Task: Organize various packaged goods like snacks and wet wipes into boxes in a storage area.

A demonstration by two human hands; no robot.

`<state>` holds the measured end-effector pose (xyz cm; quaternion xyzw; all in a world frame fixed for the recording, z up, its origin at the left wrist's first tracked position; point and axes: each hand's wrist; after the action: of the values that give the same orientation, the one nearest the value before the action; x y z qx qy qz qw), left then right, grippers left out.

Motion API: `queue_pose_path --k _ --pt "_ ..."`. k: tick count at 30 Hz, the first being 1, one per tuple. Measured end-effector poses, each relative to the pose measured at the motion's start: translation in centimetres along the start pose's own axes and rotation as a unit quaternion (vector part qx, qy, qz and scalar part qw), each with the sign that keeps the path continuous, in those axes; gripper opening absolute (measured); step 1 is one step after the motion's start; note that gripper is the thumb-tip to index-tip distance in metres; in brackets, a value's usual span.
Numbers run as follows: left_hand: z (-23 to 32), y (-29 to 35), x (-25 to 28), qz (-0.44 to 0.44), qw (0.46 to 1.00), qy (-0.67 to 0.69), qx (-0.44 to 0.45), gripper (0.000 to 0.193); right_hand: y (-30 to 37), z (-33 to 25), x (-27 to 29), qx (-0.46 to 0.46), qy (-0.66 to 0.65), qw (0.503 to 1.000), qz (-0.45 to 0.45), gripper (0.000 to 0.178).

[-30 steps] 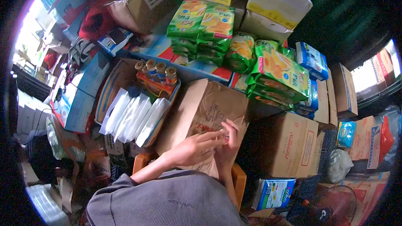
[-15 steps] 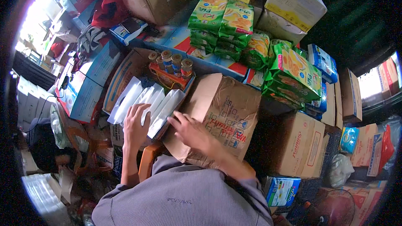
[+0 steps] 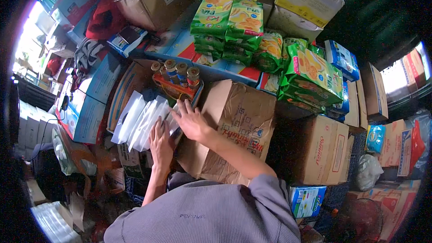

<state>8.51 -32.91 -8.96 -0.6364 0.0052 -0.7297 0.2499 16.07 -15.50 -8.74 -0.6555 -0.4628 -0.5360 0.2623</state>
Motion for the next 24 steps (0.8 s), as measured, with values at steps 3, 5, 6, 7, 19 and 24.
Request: queue_pose_path --k 3,5,6,7,19,24 --pt "-0.7 0.0 -0.2 0.026 1.000 0.005 -0.015 0.039 0.4 0.1 -0.5 0.000 -0.029 0.999 0.016 0.080" --pt "-0.6 -0.3 0.6 0.047 0.998 0.027 -0.024 0.035 0.6 0.2 -0.4 0.005 -0.044 0.998 0.039 0.088" --pt "-0.5 -0.5 1.2 0.046 0.997 0.054 -0.010 0.032 0.7 0.4 -0.2 0.008 -0.095 0.994 0.048 0.096" --pt "-0.3 -0.9 2.1 0.046 0.995 0.091 -0.001 0.030 0.9 0.7 0.0 0.011 -0.145 0.988 0.058 0.104" --pt "2.3 -4.8 20.0 0.222 0.937 0.264 0.049 0.026 1.6 3.6 6.4 0.156 -0.404 0.890 0.140 0.110" --pt "-0.8 -6.4 23.3 0.227 0.842 0.438 -0.219 0.054 7.1 4.4 11.2 0.219 -0.436 0.853 0.183 0.108"
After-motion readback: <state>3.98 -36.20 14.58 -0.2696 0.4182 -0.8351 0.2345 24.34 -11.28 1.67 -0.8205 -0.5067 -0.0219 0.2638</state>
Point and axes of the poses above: each hand's wrist, its own y-axis away from the middle knuckle, its own x-axis out of the back of the hand, z = x × y, and after that the axes turned 12 degrees about -x, right-handed
